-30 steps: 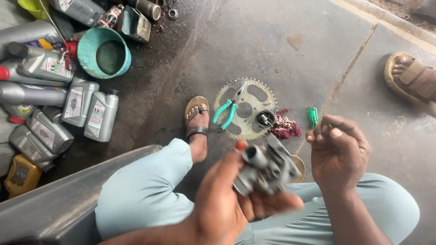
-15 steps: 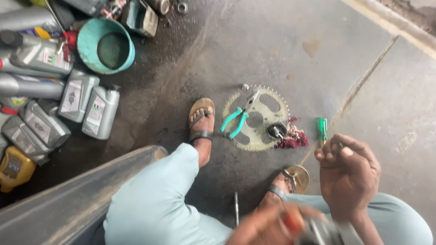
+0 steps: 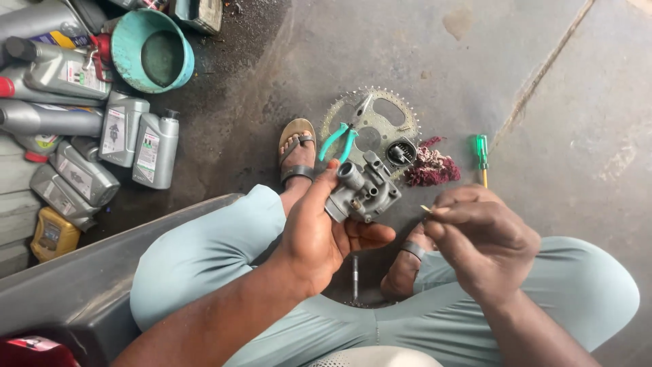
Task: Cleaning and repairing a motorcycle carburetor using tools.
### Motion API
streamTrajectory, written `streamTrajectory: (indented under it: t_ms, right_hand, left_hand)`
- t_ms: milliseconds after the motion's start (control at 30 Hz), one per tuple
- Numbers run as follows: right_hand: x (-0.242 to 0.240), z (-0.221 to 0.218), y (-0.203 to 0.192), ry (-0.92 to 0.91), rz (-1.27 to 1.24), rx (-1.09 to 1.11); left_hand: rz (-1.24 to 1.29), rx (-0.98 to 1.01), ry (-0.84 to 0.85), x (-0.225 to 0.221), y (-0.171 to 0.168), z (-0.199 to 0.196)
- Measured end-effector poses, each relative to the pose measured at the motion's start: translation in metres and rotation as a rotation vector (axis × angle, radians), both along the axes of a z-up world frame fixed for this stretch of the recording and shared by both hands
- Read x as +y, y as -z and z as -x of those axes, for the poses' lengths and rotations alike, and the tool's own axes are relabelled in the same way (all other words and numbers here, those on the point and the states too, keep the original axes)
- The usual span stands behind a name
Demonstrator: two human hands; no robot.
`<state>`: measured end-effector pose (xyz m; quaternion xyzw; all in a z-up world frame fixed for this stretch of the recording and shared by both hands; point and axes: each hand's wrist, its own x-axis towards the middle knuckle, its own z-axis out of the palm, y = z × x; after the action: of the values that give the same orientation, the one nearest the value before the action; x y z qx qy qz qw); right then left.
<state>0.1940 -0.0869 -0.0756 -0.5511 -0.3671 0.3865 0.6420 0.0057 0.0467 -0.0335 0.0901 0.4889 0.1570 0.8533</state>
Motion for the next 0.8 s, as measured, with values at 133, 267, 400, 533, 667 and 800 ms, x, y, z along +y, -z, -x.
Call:
streamTrajectory:
  t_ms: [133, 267, 400, 533, 667, 800]
  right_hand:
    - [0.002, 0.003, -0.005, -0.047, 0.018, 0.001]
    - [0.01, 0.005, -0.003, -0.081, 0.07, -0.042]
    - [0.019, 0.005, 0.001, -0.102, 0.027, -0.345]
    - [0.021, 0.009, -0.005, -0.116, -0.01, -0.484]
    - [0.021, 0.011, -0.002, -0.107, -0.018, -0.541]
    - [0.023, 0.013, 0.002, -0.115, -0.01, -0.553]
  left_hand:
    - [-0.021, 0.021, 0.057, -0.005, 0.007, -0.005]
    - [-0.085, 0.024, 0.08, -0.007, 0.008, -0.012]
    - [-0.154, 0.069, 0.116, -0.008, 0.006, -0.016]
    - [-0.177, 0.089, 0.12, -0.009, 0.008, -0.017]
    - [-0.186, 0.094, 0.12, -0.009, 0.006, -0.017]
    - [-0.207, 0.089, 0.124, -0.009, 0.005, -0.016]
